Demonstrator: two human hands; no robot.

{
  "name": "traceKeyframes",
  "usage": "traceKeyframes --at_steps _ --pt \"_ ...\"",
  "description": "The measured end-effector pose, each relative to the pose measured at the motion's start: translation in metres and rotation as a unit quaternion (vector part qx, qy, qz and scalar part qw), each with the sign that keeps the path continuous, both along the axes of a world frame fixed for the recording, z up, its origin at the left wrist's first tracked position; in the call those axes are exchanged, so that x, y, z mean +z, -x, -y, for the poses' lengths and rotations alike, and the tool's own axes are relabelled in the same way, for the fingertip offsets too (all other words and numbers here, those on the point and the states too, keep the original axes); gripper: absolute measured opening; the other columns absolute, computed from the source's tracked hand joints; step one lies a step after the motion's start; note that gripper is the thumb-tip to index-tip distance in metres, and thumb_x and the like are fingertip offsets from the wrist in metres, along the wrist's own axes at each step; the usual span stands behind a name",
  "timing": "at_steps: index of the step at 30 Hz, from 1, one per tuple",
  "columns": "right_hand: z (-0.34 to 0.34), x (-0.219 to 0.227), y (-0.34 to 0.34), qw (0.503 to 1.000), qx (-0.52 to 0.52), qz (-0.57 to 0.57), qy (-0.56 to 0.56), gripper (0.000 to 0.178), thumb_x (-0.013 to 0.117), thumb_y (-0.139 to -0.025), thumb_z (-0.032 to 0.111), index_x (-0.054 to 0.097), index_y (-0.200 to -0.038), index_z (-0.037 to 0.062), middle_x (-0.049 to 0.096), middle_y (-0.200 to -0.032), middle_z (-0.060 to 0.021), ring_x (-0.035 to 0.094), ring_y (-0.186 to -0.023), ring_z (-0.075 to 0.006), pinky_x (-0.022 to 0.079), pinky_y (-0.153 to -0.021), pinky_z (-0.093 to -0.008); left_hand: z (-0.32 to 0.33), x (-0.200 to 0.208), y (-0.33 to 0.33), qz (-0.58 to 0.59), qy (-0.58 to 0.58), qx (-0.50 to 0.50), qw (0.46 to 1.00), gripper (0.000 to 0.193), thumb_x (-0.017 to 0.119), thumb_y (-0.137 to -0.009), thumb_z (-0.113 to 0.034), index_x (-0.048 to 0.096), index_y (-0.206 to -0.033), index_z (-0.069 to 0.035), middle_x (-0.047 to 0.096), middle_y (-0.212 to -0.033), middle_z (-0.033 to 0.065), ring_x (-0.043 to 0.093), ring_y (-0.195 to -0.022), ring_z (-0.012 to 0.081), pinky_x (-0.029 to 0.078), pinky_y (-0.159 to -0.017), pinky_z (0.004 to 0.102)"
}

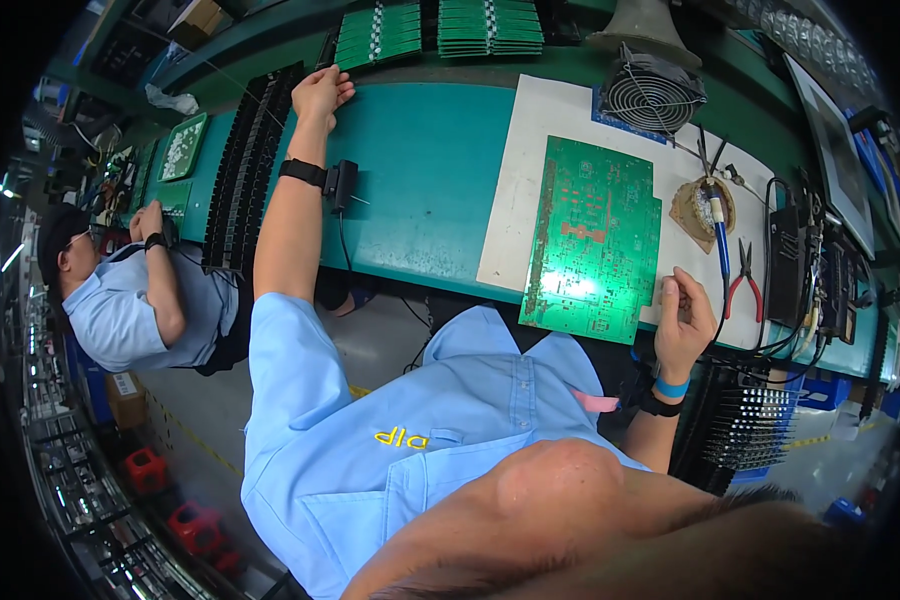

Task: Soldering electronic components onto a printed circuit board.

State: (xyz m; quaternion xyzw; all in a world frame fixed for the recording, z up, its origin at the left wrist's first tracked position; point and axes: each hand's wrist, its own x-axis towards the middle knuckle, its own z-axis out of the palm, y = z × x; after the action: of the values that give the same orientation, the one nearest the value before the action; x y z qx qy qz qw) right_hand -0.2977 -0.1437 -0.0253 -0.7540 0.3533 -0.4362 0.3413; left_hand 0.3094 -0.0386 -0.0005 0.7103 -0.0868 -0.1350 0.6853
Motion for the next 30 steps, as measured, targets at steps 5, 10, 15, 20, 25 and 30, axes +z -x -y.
traceKeyframes --at_steps 5,10,15,20,25,30 --pt "-0.001 0.003 -0.003 1.000 -0.003 -0.007 0.015 0.022 0.070 -0.098 0.005 0.071 -0.117 -0.0058 0.071 -0.096 -0.0061 0.063 -0.080 -0.0091 0.051 -0.070 -0.0222 -0.001 0.003 -0.002 0.015 -0.006 -0.007 1.000 0.020 0.066 -0.100 -0.010 0.066 -0.112 0.007 0.073 -0.097 0.0148 0.073 -0.075 0.0204 0.064 -0.066 0.0306" --pt "-0.001 0.002 -0.004 1.000 -0.002 -0.010 0.011 0.021 0.070 -0.098 0.005 0.071 -0.116 -0.0057 0.071 -0.096 -0.0059 0.062 -0.079 -0.0088 0.050 -0.069 -0.0219 0.000 0.003 -0.004 0.014 -0.003 -0.010 1.000 0.020 0.067 -0.100 -0.009 0.065 -0.111 0.007 0.073 -0.097 0.0151 0.074 -0.077 0.0211 0.065 -0.066 0.0309" --pt "0.000 0.000 -0.002 1.000 -0.001 -0.012 0.014 0.021 0.070 -0.098 0.004 0.071 -0.117 -0.0056 0.071 -0.097 -0.0062 0.062 -0.080 -0.0090 0.050 -0.069 -0.0218 0.001 0.007 -0.005 0.019 -0.010 -0.015 1.000 0.019 0.068 -0.099 -0.008 0.065 -0.110 0.007 0.072 -0.097 0.0149 0.074 -0.077 0.0211 0.065 -0.066 0.0309" --pt "-0.002 0.003 -0.006 1.000 -0.017 0.011 0.023 0.017 0.071 -0.095 0.002 0.073 -0.110 -0.0037 0.071 -0.090 -0.0072 0.061 -0.074 -0.0102 0.047 -0.062 -0.0232 0.002 0.005 -0.005 0.006 -0.018 -0.016 1.000 0.018 0.069 -0.098 -0.008 0.064 -0.108 0.007 0.072 -0.096 0.0144 0.073 -0.077 0.0211 0.065 -0.066 0.0308" --pt "-0.001 0.002 -0.003 1.000 -0.001 -0.013 0.017 0.020 0.069 -0.098 0.003 0.071 -0.115 -0.0059 0.070 -0.096 -0.0066 0.062 -0.080 -0.0090 0.049 -0.068 -0.0217 0.002 0.006 -0.008 0.001 -0.011 -0.016 1.000 0.018 0.070 -0.097 -0.006 0.063 -0.108 0.006 0.071 -0.095 0.0141 0.073 -0.077 0.0209 0.064 -0.067 0.0305" --pt "-0.002 0.004 -0.005 1.000 -0.001 -0.014 0.024 0.019 0.069 -0.098 0.003 0.071 -0.114 -0.0060 0.070 -0.096 -0.0068 0.061 -0.079 -0.0085 0.047 -0.066 -0.0215 0.003 0.004 -0.014 -0.028 0.016 -0.008 0.999 0.015 0.070 -0.096 -0.004 0.064 -0.105 0.006 0.071 -0.094 0.0135 0.073 -0.078 0.0203 0.065 -0.067 0.0302"
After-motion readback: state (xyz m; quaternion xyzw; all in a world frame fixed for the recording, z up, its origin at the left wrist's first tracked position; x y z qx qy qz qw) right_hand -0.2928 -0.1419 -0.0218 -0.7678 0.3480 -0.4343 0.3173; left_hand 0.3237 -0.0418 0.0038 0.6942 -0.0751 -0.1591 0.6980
